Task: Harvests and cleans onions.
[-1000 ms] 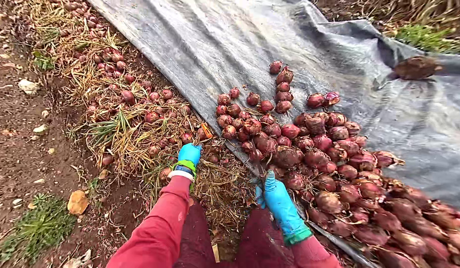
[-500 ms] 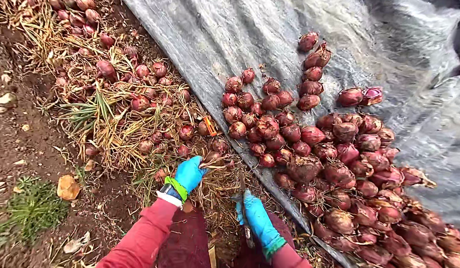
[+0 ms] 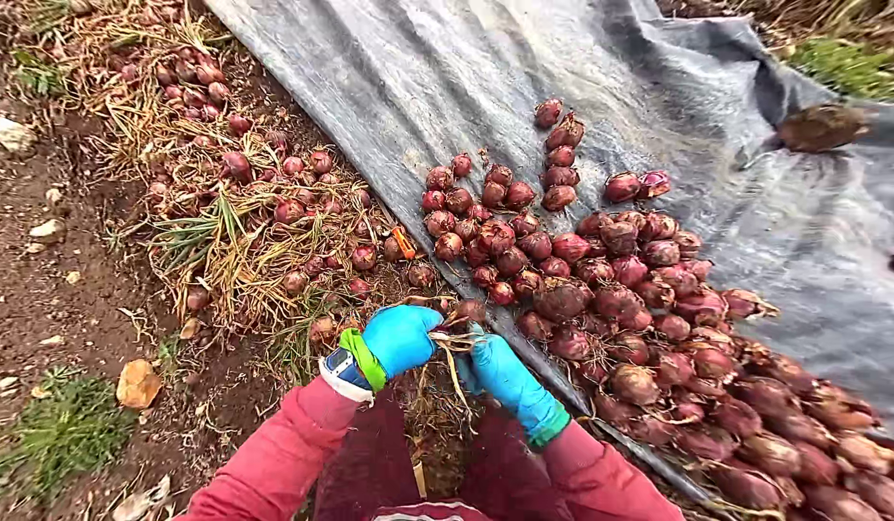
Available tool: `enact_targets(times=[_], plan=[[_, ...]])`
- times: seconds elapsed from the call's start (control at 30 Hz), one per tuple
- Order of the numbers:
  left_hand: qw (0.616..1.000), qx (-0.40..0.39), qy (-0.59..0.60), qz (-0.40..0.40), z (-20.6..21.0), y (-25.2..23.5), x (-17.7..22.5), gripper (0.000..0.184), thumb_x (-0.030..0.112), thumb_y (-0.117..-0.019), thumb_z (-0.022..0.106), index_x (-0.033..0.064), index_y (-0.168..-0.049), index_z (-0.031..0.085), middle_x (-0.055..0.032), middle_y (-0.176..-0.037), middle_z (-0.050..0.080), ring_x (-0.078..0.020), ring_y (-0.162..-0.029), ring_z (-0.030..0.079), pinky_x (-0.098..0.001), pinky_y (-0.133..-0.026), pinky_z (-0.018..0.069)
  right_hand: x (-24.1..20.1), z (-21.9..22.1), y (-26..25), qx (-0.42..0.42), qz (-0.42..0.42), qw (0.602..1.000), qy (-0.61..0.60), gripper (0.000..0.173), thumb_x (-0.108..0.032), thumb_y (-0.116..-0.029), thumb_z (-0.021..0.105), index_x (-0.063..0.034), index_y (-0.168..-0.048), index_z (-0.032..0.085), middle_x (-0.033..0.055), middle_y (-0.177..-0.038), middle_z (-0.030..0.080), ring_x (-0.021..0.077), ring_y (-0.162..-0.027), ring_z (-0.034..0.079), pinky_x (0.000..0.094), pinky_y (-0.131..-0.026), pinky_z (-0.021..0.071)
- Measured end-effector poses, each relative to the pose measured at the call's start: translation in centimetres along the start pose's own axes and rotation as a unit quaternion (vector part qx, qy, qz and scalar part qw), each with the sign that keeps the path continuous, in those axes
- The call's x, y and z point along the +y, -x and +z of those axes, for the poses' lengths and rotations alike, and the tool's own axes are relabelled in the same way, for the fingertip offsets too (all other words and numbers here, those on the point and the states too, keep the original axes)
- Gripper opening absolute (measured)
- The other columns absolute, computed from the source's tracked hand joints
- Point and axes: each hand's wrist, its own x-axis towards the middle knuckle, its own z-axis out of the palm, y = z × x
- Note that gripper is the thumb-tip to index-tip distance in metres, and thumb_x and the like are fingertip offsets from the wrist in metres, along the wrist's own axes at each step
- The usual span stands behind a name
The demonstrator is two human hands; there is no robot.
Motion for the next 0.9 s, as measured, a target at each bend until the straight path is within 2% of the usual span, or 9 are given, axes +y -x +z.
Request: enact_targets(times=[0.13, 0.23, 0.3, 0.4, 0.47, 0.57, 0.7, 0.8, 0.9], plan=[[0.976, 0.182, -0.002, -0.118, 0.5, 2.1, -6.4, 0.014, 0.031, -0.0912, 0.075, 0.0184, -0.098, 0.075, -0.0076, -0.093, 0.075, -0.0301, -0.091, 0.072, -0.0640, -0.080, 0.0553, -0.1, -4.4, 2.9, 0.206, 0.007, 0.970, -0.132, 0.091, -0.078, -0.0962, 0.004, -0.0065, -0.082, 0.058, 0.0081, -0.058, 0.057, 0.0211, -0.044, 0.057, 0.0411, -0.044, 0.0543], [0.948, -0.134, -0.165, -0.235, 3.6, 6.5, -13.0, 0.051, 0.047, -0.0896, 0.074, 0.0061, -0.120, 0.071, -0.0206, -0.118, 0.071, -0.0406, -0.114, 0.067, -0.0665, -0.097, 0.0515, 3.0, -5.1, 5.3, 0.203, 0.024, 0.965, -0.162, 0.090, -0.076, -0.0985, 0.006, -0.0051, -0.082, 0.059, 0.0102, -0.059, 0.059, 0.0230, -0.045, 0.059, 0.0405, -0.044, 0.0552], [0.905, -0.260, -0.184, -0.284, 4.7, 6.8, -14.9, 0.066, 0.058, -0.0903, 0.071, -0.0010, -0.119, 0.071, -0.0271, -0.121, 0.069, -0.0447, -0.119, 0.064, -0.0678, -0.100, 0.0486, 6.2, -3.8, 5.7, 0.162, 0.059, 0.969, -0.180, 0.087, -0.068, -0.1027, 0.005, -0.0028, -0.088, 0.061, 0.0104, -0.061, 0.061, 0.0223, -0.046, 0.060, 0.0388, -0.045, 0.0556], [0.946, -0.018, -0.018, -0.323, 4.6, 0.2, -13.7, 0.059, 0.066, -0.0922, 0.064, 0.0120, -0.115, 0.074, -0.0172, -0.110, 0.074, -0.0370, -0.107, 0.070, -0.0652, -0.094, 0.0531, 9.6, -0.6, 4.9, 0.133, 0.126, 0.956, -0.230, 0.086, -0.067, -0.1037, 0.005, -0.0020, -0.086, 0.060, 0.0108, -0.060, 0.060, 0.0221, -0.044, 0.058, 0.0378, -0.042, 0.0528], [0.924, 0.164, 0.107, -0.328, 5.9, -7.6, -10.4, 0.057, 0.067, -0.0921, 0.063, 0.0168, -0.117, 0.074, -0.0150, -0.105, 0.076, -0.0367, -0.101, 0.073, -0.0676, -0.088, 0.0552, 10.5, 1.1, 5.0, 0.121, 0.168, 0.949, -0.238, 0.087, -0.067, -0.1039, 0.006, -0.0017, -0.085, 0.060, 0.0115, -0.060, 0.061, 0.0229, -0.044, 0.058, 0.0382, -0.042, 0.0531], [0.891, 0.167, 0.205, -0.370, 8.2, -20.3, -7.1, 0.086, 0.075, -0.0829, 0.068, 0.0100, -0.139, 0.060, -0.0186, -0.127, 0.070, -0.0363, -0.120, 0.067, -0.0629, -0.100, 0.0528, 9.9, 1.3, 5.6, 0.101, 0.204, 0.946, -0.230, 0.085, -0.064, -0.1056, 0.008, -0.0017, -0.088, 0.063, 0.0117, -0.061, 0.062, 0.0229, -0.045, 0.059, 0.0376, -0.042, 0.0535], [0.869, 0.142, 0.211, -0.425, 10.4, -27.8, -8.5, 0.099, 0.073, -0.0670, 0.081, 0.0056, -0.136, 0.061, -0.0218, -0.130, 0.066, -0.0376, -0.122, 0.065, -0.0621, -0.099, 0.0544, 9.8, -1.6, 6.4, 0.103, 0.224, 0.946, -0.210, 0.087, -0.068, -0.1033, 0.009, -0.0026, -0.082, 0.062, 0.0113, -0.061, 0.064, 0.0224, -0.046, 0.060, 0.0367, -0.044, 0.0546], [0.909, 0.098, 0.182, -0.361, 7.8, -26.4, -10.2, 0.094, 0.062, -0.0619, 0.090, 0.0044, -0.131, 0.063, -0.0207, -0.124, 0.069, -0.0368, -0.116, 0.067, -0.0622, -0.097, 0.0548, 10.8, -3.1, 4.1, 0.153, 0.284, 0.909, -0.266, 0.091, -0.067, -0.1021, 0.000, -0.0009, -0.084, 0.059, 0.0133, -0.060, 0.062, 0.0248, -0.045, 0.059, 0.0389, -0.042, 0.0536], [0.920, 0.123, 0.294, -0.228, 6.5, -19.8, -9.5, 0.085, 0.040, -0.0629, 0.096, 0.0115, -0.134, 0.059, -0.0141, -0.117, 0.071, -0.0297, -0.105, 0.070, -0.0572, -0.091, 0.0590, 11.4, -2.3, -0.2, 0.132, 0.317, 0.883, -0.319, 0.087, -0.065, -0.1041, 0.002, -0.0008, -0.099, 0.060, 0.0128, -0.062, 0.059, 0.0263, -0.048, 0.059, 0.0417, -0.045, 0.0540]])
